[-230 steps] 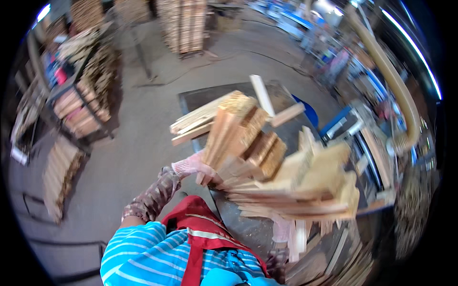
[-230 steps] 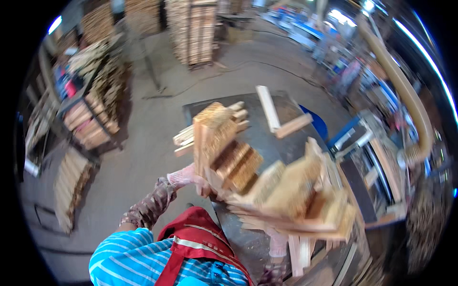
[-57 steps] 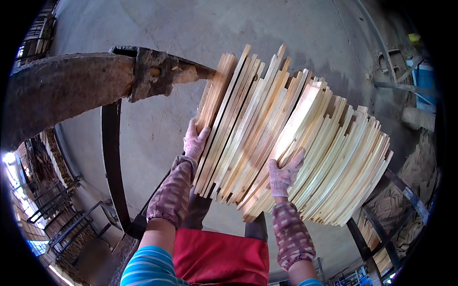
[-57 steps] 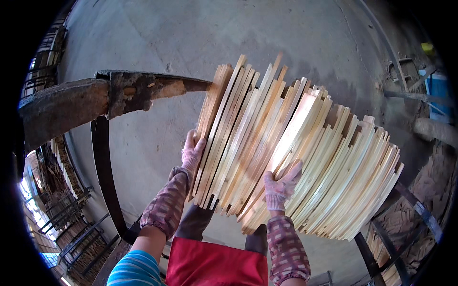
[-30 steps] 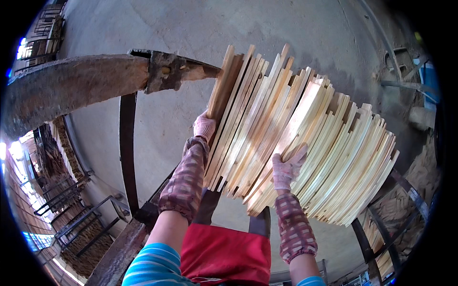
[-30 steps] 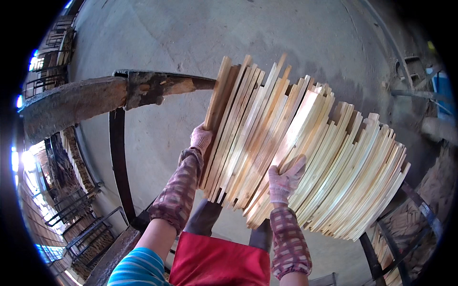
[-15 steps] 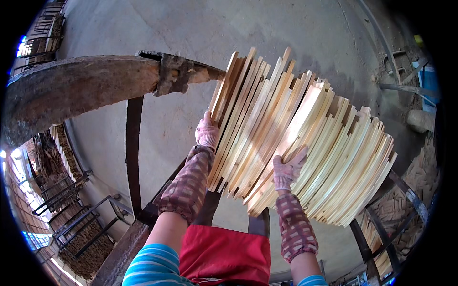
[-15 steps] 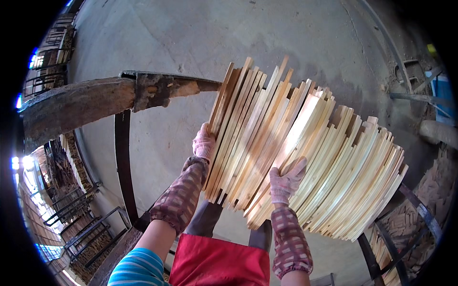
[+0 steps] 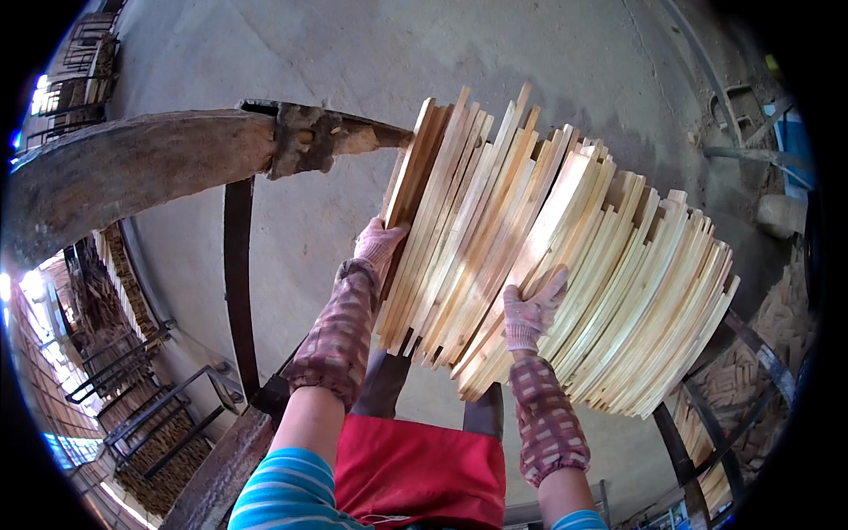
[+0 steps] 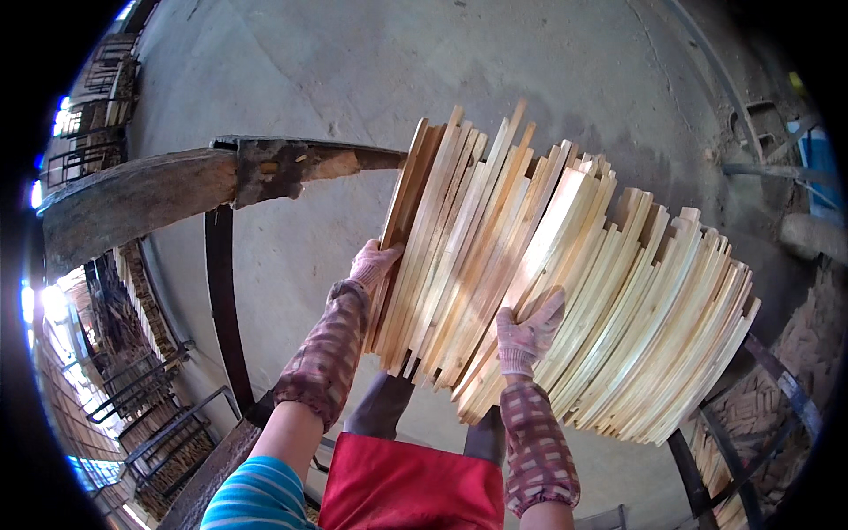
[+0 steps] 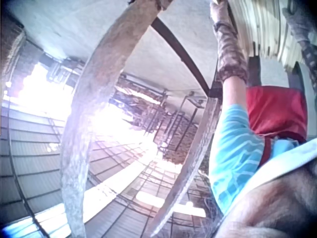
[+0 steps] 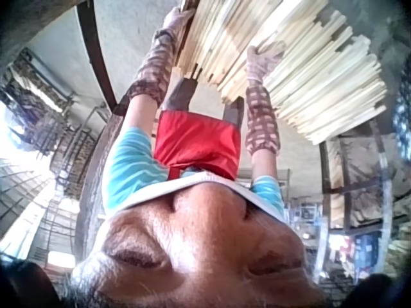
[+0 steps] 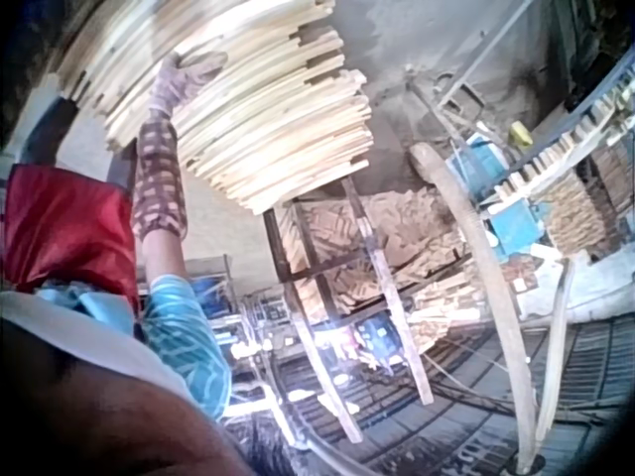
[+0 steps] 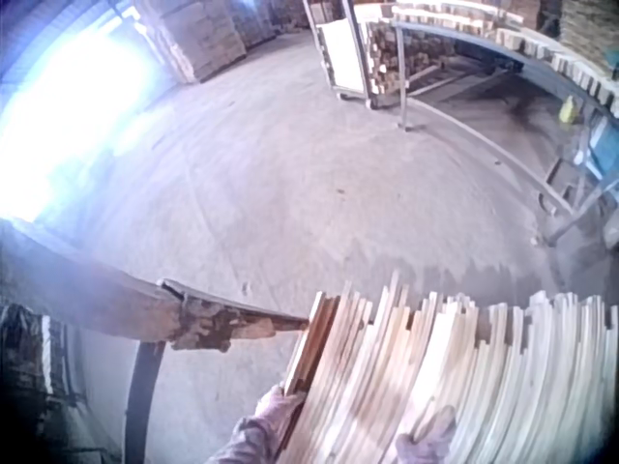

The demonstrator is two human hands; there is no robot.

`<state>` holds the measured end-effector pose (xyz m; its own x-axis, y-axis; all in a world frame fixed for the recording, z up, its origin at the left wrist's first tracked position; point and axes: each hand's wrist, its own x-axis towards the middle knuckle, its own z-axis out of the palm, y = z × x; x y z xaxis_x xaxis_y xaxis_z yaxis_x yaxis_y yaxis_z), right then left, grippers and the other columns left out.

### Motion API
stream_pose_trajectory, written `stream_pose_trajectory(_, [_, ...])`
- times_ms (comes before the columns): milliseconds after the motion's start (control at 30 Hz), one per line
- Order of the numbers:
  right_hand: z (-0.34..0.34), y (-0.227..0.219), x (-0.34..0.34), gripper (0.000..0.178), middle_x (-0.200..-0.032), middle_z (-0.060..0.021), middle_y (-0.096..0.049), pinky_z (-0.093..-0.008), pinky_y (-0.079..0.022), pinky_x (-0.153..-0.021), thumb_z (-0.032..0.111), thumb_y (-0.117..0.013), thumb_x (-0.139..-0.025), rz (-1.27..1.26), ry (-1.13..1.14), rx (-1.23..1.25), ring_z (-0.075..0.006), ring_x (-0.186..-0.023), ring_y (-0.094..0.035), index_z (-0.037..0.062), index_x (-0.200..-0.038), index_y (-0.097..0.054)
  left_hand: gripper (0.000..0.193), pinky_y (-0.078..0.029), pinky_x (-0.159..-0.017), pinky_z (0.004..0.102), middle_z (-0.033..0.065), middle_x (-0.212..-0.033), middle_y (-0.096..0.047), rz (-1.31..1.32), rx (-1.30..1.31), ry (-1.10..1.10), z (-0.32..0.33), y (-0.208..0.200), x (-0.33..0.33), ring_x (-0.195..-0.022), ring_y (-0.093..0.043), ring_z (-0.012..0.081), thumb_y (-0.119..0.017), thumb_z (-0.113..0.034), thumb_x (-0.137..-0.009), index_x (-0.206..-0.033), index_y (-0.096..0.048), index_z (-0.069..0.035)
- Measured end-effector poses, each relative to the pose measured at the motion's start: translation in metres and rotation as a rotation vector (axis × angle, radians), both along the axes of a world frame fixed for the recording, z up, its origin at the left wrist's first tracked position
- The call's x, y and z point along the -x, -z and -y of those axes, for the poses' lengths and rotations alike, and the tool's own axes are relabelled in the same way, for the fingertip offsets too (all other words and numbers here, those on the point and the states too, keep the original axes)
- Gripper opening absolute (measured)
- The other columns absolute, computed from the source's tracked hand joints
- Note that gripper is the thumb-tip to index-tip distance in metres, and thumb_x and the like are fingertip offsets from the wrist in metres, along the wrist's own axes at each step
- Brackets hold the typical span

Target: The person gathers thin wooden planks from a pile on a workbench, aligns them into neat stacks, and carries the stacks to a nearby rack. They place the stacks onto the rack and return to the workbench to repeat the process with remaining planks.

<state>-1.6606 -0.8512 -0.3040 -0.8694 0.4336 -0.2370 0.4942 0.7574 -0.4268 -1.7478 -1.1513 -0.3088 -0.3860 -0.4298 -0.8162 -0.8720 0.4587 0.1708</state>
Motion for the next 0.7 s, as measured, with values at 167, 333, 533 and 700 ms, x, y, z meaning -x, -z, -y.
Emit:
stream_pose_trajectory(167, [0.003, -0.001, 0.004, 0.11, -0.15, -0.0235, -0.033, -0.0503, -0.046, -0.105, 0.023, -0.074, -0.071, 0.008, 0.008, 0.024, -0.0441, -0.132, -0.044, 0.0173, -0.159, -0.008, 0.07, -0.053, -0.089, 0.0363, 0.0143, -0.109, -0.072, 0.006, 0.061, 0.032, 0.014, 0.013, -0.002, -0.1, -0.069, 0.0254, -0.075, -0.054, -0.077, -0.124, -0.065, -0.004])
stream_pose_trajectory(333, [0.002, 0.0, 0.002, 0.111, -0.15, -0.0227, -0.033, -0.0498, -0.045, -0.106, 0.024, -0.075, -0.071, 0.01, 0.017, 0.025, -0.0436, -0.133, -0.043, 0.0166, -0.159, -0.008, 0.092, -0.047, -0.102, 0.0415, 0.0215, -0.137, -0.058, -0.181, -0.021, 0.048, 0.035, 0.044, -0.026, -0.118, -0.061, 0.033, -0.073, -0.056, -0.081, -0.149, -0.037, -0.006])
stream_pose_trajectory(533, [0.002, 0.004, 0.001, 0.111, -0.151, -0.0236, -0.033, -0.0512, -0.045, -0.106, 0.025, -0.074, -0.069, -0.002, 0.017, -0.003, -0.0446, -0.134, -0.044, 0.0161, -0.159, -0.009, 0.069, -0.048, -0.1, 0.0376, 0.011, -0.122, -0.068, -0.007, -0.203, -0.211, 0.051, 0.049, -0.106, -0.11, -0.064, 0.0231, -0.073, -0.051, -0.083, -0.134, -0.061, -0.006])
stream_pose_trajectory(700, [0.005, 0.001, -0.001, 0.11, -0.15, -0.0264, -0.033, -0.0533, -0.046, -0.105, 0.024, -0.074, -0.069, -0.014, -0.003, 0.014, -0.0471, -0.132, -0.044, 0.0156, -0.159, -0.01, 0.058, -0.051, -0.091, 0.036, 0.0088, -0.102, -0.075, -0.101, -0.154, -0.242, 0.058, 0.05, -0.124, -0.097, -0.069, 0.0224, -0.072, -0.054, -0.082, -0.12, -0.072, -0.01])
